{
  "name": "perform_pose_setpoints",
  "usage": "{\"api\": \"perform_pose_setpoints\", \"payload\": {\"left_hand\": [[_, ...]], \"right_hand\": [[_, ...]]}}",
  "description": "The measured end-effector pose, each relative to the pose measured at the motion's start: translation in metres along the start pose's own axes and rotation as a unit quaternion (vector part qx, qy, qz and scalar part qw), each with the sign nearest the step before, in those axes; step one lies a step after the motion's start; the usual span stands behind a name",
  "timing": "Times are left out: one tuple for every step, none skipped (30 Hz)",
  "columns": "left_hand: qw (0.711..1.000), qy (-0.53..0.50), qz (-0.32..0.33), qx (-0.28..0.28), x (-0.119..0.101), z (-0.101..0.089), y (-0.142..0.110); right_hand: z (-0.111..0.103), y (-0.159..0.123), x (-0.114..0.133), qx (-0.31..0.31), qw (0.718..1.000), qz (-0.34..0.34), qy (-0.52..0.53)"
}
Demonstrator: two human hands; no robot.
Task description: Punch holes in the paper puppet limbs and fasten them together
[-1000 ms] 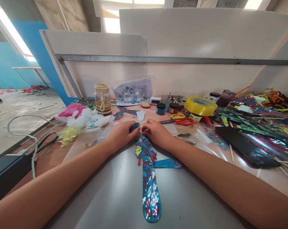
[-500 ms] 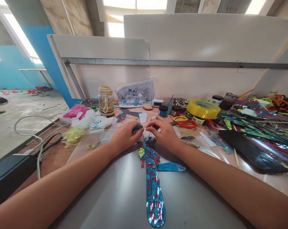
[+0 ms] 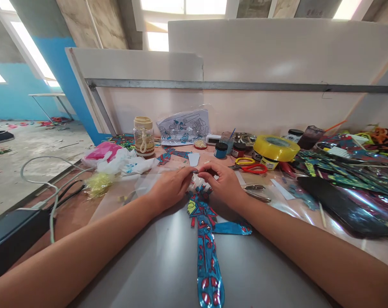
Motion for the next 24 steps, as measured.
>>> {"api": "perform_pose_setpoints", "payload": {"left_hand": [[1.000, 0.004, -0.002, 0.003, -0.0006, 0.0000, 0.0000], [1.000, 0.008, -0.002, 0.003, -0.0012, -0.0001, 0.0001], [1.000, 0.010, -0.002, 0.002, -0.0017, -0.0003, 0.0001], [1.000, 0.013, -0.002, 0.002, -0.0022, -0.0004, 0.0000], [1.000, 0.015, -0.002, 0.001, -0.0025, -0.0006, -0.0001], [1.000, 0.015, -0.002, 0.001, -0.0028, -0.0007, -0.0002], [1.000, 0.015, -0.002, 0.001, -0.0029, -0.0008, -0.0004], [1.000, 0.015, -0.003, 0.001, -0.0030, -0.0009, -0.0006], [1.000, 0.015, -0.004, 0.000, -0.0031, -0.0010, -0.0007], [1.000, 0.015, -0.004, 0.001, -0.0032, -0.0010, -0.0008], [1.000, 0.016, -0.004, 0.001, -0.0035, -0.0011, -0.0008], [1.000, 0.017, -0.003, 0.002, -0.0038, -0.0011, -0.0008], [1.000, 0.018, -0.003, 0.003, -0.0042, -0.0011, -0.0007], [1.000, 0.019, -0.001, 0.005, -0.0047, -0.0012, -0.0007], [1.000, 0.018, 0.000, 0.006, -0.0052, -0.0013, -0.0007], [1.000, 0.018, 0.002, 0.006, -0.0057, -0.0016, -0.0007], [1.000, 0.016, 0.003, 0.006, -0.0060, -0.0019, -0.0008], [1.000, 0.014, 0.004, 0.008, -0.0062, -0.0020, -0.0009], [1.000, 0.012, 0.005, 0.009, -0.0063, -0.0021, -0.0011], [1.000, 0.010, 0.005, 0.010, -0.0062, -0.0022, -0.0012], [1.000, 0.009, 0.007, 0.010, -0.0061, -0.0022, -0.0012], [1.000, 0.007, 0.010, 0.009, -0.0059, -0.0021, -0.0013], [1.000, 0.006, 0.013, 0.005, -0.0057, -0.0021, -0.0014], [1.000, 0.004, 0.017, 0.001, -0.0055, -0.0019, -0.0014]], "right_hand": [[0.0000, -0.0001, 0.0002, -0.001, 1.000, 0.000, 0.000], [-0.0001, -0.0004, 0.0005, -0.003, 1.000, 0.001, -0.003], [-0.0003, -0.0006, 0.0008, -0.006, 1.000, 0.001, -0.007], [-0.0005, -0.0009, 0.0012, -0.009, 1.000, 0.002, -0.011], [-0.0008, -0.0012, 0.0014, -0.013, 1.000, 0.003, -0.014], [-0.0011, -0.0014, 0.0015, -0.016, 1.000, 0.003, -0.017], [-0.0012, -0.0016, 0.0016, -0.018, 1.000, 0.002, -0.020], [-0.0013, -0.0017, 0.0016, -0.020, 1.000, 0.000, -0.023], [-0.0013, -0.0018, 0.0017, -0.020, 0.999, -0.003, -0.027], [-0.0011, -0.0019, 0.0016, -0.019, 0.999, -0.006, -0.030], [-0.0009, -0.0019, 0.0016, -0.018, 0.999, -0.009, -0.033], [-0.0006, -0.0019, 0.0015, -0.015, 0.999, -0.011, -0.034], [-0.0004, -0.0018, 0.0015, -0.012, 0.999, -0.012, -0.034], [-0.0003, -0.0017, 0.0015, -0.012, 0.999, -0.012, -0.034], [-0.0004, -0.0016, 0.0015, -0.012, 0.999, -0.010, -0.032], [-0.0005, -0.0015, 0.0016, -0.012, 0.999, -0.008, -0.030], [-0.0006, -0.0013, 0.0018, -0.013, 1.000, -0.004, -0.027], [-0.0007, -0.0012, 0.0019, -0.013, 1.000, -0.001, -0.023], [-0.0008, -0.0010, 0.0020, -0.014, 1.000, 0.003, -0.019], [-0.0009, -0.0009, 0.0021, -0.014, 1.000, 0.007, -0.014], [-0.0008, -0.0008, 0.0021, -0.013, 1.000, 0.010, -0.010], [-0.0007, -0.0007, 0.0020, -0.013, 1.000, 0.013, -0.007], [-0.0006, -0.0007, 0.0019, -0.012, 1.000, 0.015, -0.004], [-0.0005, -0.0006, 0.0016, -0.011, 1.000, 0.017, -0.001]]}}
Point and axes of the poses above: each hand's wrist, its own y-axis towards the middle knuckle, its own z-axis out of the palm, x = y × z, the point moved 4 cm from there along y, towards the middle knuckle, and after that the axes turned 14 degrees about x, right-handed, at the moved point
